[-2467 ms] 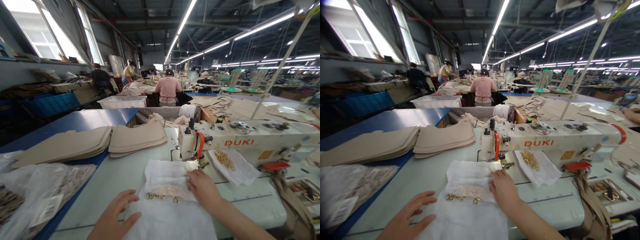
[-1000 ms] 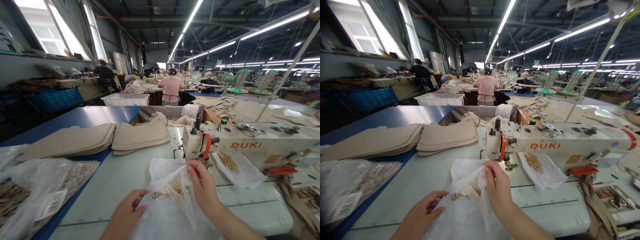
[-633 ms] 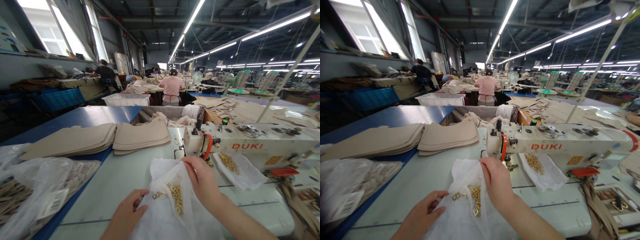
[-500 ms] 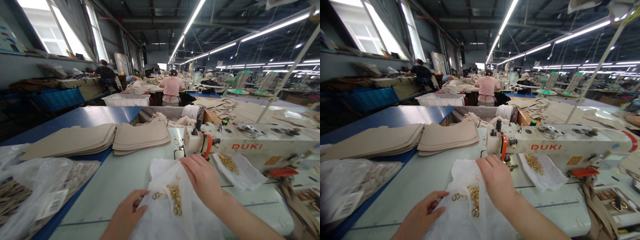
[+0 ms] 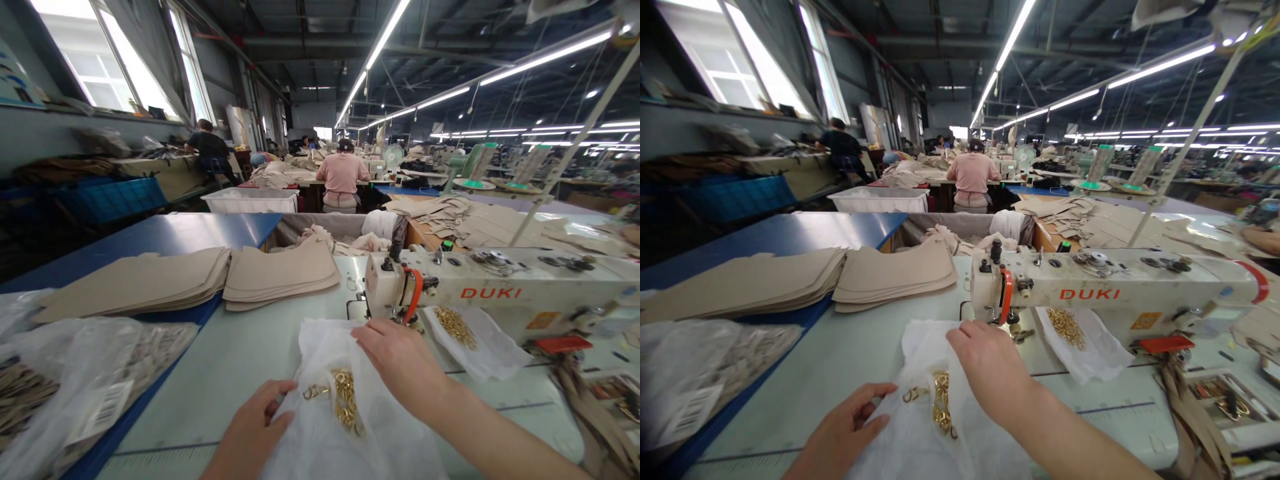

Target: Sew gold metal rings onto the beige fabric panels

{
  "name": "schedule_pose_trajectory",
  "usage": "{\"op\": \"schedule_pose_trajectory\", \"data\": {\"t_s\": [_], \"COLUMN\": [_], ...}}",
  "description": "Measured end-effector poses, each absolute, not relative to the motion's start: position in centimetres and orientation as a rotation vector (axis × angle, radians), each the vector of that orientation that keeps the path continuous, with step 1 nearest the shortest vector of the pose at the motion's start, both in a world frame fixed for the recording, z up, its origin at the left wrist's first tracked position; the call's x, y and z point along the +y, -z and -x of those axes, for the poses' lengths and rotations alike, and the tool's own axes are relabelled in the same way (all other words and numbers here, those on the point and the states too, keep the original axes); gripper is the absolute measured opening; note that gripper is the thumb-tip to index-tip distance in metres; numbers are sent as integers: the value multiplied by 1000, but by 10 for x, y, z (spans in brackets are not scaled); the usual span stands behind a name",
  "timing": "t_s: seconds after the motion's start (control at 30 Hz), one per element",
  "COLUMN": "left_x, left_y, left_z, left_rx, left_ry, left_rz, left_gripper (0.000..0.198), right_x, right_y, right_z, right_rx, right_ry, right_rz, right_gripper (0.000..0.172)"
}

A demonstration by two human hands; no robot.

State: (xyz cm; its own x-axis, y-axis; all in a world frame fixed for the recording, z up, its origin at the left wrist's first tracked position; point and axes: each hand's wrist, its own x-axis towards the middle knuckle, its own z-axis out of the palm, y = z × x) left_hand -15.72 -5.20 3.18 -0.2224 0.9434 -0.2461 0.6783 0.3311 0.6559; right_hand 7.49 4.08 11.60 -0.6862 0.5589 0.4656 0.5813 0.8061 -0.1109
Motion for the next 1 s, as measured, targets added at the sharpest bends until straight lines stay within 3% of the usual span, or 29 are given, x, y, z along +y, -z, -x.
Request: {"op": "schedule_pose_trajectory", "data": {"t_s": [1.0], "left_x": [-53], "left_y": [-31], "left_z": [156], "left_rx": [1938], "left_ry": [-573], "left_rz": [-1450], "left_gripper": [25], "right_x": [61], "right_y": [-144], "right_z": [-77], "right_rx": [-2168], "right_ry": [13], "right_rz": [852], "right_gripper": [21]}}
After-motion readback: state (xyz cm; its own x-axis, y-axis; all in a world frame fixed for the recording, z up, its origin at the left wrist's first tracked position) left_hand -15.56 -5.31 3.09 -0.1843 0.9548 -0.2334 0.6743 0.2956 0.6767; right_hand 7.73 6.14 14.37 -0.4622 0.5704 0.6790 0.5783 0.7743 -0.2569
